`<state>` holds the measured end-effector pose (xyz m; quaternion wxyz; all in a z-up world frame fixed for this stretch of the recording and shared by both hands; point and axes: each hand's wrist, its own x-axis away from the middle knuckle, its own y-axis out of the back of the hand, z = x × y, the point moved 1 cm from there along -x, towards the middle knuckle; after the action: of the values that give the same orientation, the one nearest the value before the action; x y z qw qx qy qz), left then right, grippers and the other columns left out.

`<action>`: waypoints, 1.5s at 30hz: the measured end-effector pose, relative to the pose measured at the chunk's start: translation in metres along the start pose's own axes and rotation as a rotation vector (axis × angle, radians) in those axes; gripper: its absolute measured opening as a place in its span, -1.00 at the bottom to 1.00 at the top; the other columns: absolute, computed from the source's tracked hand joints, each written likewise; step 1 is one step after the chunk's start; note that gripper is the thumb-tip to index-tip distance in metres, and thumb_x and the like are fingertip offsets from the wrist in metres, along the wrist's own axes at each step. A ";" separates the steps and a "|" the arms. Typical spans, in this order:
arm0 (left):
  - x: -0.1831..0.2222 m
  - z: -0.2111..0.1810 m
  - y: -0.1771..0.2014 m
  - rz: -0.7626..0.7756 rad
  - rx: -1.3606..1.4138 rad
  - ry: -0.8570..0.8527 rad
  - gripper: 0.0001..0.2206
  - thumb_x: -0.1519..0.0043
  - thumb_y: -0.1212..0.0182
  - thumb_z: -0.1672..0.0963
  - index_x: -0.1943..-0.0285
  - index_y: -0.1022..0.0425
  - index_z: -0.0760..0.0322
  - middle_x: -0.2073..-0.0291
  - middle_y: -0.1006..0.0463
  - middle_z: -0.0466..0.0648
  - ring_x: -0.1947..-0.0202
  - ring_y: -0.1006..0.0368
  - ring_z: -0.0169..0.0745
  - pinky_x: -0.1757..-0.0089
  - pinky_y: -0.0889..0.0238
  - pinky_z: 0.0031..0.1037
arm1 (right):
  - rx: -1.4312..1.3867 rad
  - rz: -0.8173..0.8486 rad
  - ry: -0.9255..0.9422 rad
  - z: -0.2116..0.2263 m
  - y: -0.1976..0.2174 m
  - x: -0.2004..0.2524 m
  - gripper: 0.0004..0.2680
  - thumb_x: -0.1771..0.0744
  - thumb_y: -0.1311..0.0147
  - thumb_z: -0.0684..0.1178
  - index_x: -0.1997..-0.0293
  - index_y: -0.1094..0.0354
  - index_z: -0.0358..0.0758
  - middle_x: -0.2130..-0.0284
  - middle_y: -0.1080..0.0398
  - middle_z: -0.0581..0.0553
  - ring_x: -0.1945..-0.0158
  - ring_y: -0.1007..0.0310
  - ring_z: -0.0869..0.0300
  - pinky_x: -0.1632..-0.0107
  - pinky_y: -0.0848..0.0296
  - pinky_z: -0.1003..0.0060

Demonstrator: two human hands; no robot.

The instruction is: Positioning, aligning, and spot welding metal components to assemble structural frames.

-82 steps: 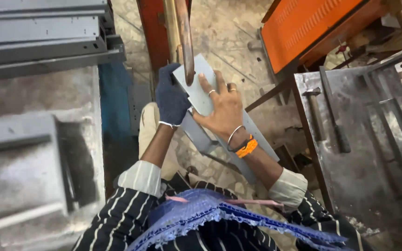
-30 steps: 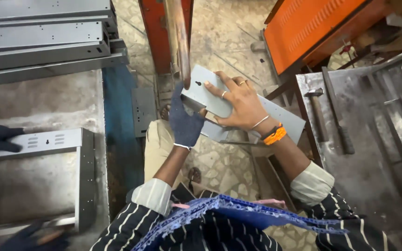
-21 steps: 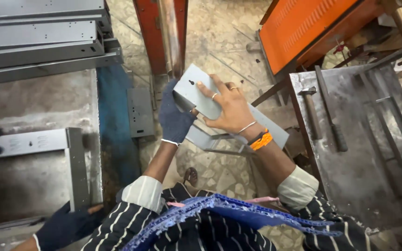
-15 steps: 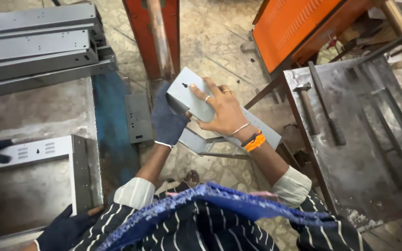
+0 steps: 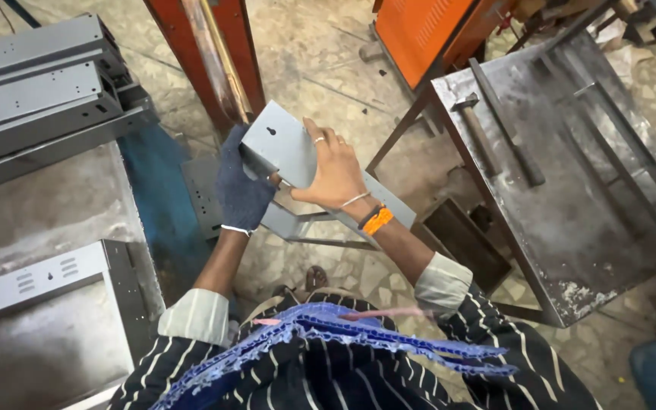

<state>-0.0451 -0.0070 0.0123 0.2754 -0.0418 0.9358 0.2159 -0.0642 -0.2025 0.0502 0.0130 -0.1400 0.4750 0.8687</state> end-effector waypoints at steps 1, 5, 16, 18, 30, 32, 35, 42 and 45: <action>0.000 -0.006 0.003 0.004 0.001 -0.004 -0.19 0.02 -0.52 0.17 -0.47 -0.23 0.35 -0.31 -0.41 0.20 -0.32 -0.38 0.15 -0.25 -0.27 -0.22 | 0.000 -0.005 -0.003 0.005 0.001 0.004 -0.11 -0.01 -0.39 0.17 -0.47 0.04 -0.29 -0.12 -0.28 -0.39 -0.14 -0.32 -0.24 -0.19 -0.32 -0.07; 0.000 -0.020 0.013 0.029 0.002 -0.006 -0.18 0.07 -0.54 0.18 -0.45 -0.26 0.30 -0.26 -0.45 0.13 -0.29 -0.40 0.08 -0.24 -0.29 -0.25 | -0.025 -0.131 0.004 0.028 0.013 0.014 -0.19 -0.02 -0.40 0.15 -0.41 -0.09 -0.19 -0.09 -0.31 -0.34 -0.16 -0.33 -0.20 -0.20 -0.29 -0.05; 0.027 -0.064 0.019 0.009 0.008 -0.051 -0.21 0.03 -0.59 0.04 -0.40 -0.32 0.31 -0.21 -0.53 0.16 -0.21 -0.50 0.12 -0.16 -0.36 -0.24 | 0.066 -0.139 0.021 0.033 0.050 0.055 -0.20 0.01 -0.37 0.11 -0.38 -0.16 -0.21 -0.08 -0.32 -0.33 -0.14 -0.32 -0.19 -0.20 -0.26 -0.05; 0.023 -0.062 0.019 0.095 -0.076 -0.134 -0.23 0.05 -0.59 0.07 -0.38 -0.34 0.33 -0.17 -0.53 0.16 -0.17 -0.49 0.17 -0.10 -0.37 -0.18 | 0.069 -0.148 -0.004 0.028 0.051 0.059 -0.20 0.00 -0.36 0.11 -0.40 -0.13 -0.19 -0.09 -0.33 -0.29 -0.15 -0.32 -0.17 -0.21 -0.27 -0.03; 0.031 -0.030 -0.009 0.032 -0.333 -0.218 -0.61 -0.08 -0.30 0.25 -0.13 -0.54 0.19 0.11 -0.65 0.10 0.16 -0.58 0.10 0.14 -0.42 -0.19 | 0.098 -0.072 0.038 0.003 0.067 0.045 -0.17 0.03 -0.38 0.11 -0.40 -0.10 -0.17 -0.05 -0.35 -0.30 -0.09 -0.35 -0.18 -0.14 -0.30 -0.04; 0.033 -0.038 -0.014 0.016 -0.320 -0.161 -0.61 -0.07 -0.33 0.24 -0.13 -0.54 0.23 0.15 -0.64 0.10 0.18 -0.57 0.11 0.17 -0.40 -0.17 | 0.086 -0.058 0.049 -0.002 0.073 0.040 -0.17 0.02 -0.38 0.11 -0.41 -0.10 -0.16 -0.05 -0.35 -0.29 -0.09 -0.35 -0.18 -0.13 -0.30 -0.04; 0.051 -0.017 -0.028 -0.002 -0.324 -0.047 -0.61 -0.06 -0.34 0.24 -0.12 -0.55 0.27 0.21 -0.63 0.14 0.21 -0.56 0.16 0.20 -0.37 -0.13 | 0.056 -0.034 0.075 -0.007 0.084 0.036 -0.17 0.02 -0.38 0.11 -0.42 -0.09 -0.16 -0.06 -0.35 -0.29 -0.10 -0.36 -0.18 -0.13 -0.31 -0.04; 0.059 0.020 -0.063 -0.240 -0.127 0.371 -0.77 -0.48 -0.03 0.11 0.00 -0.58 0.32 0.26 -0.62 0.15 0.28 -0.55 0.04 0.19 -0.33 -0.20 | -0.131 -0.065 0.148 -0.024 0.135 0.031 -0.11 0.00 -0.46 0.11 -0.47 0.02 -0.20 -0.23 -0.29 -0.31 -0.26 -0.30 -0.19 -0.27 -0.27 -0.05; 0.053 0.032 -0.072 -0.286 -0.057 0.466 -0.65 -0.49 0.08 0.05 0.09 -0.61 0.34 0.40 -0.59 0.08 0.42 -0.45 -0.06 0.28 -0.24 -0.25 | -0.301 -0.017 0.144 -0.030 0.170 0.032 -0.10 -0.03 -0.48 0.05 -0.51 0.05 -0.21 -0.31 -0.23 -0.28 -0.34 -0.29 -0.12 -0.38 -0.27 0.01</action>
<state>-0.0597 -0.0565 -0.0672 0.0790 -0.2298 0.9521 0.1857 -0.1146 -0.3241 0.1667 -0.0349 -0.2062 0.3379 0.9177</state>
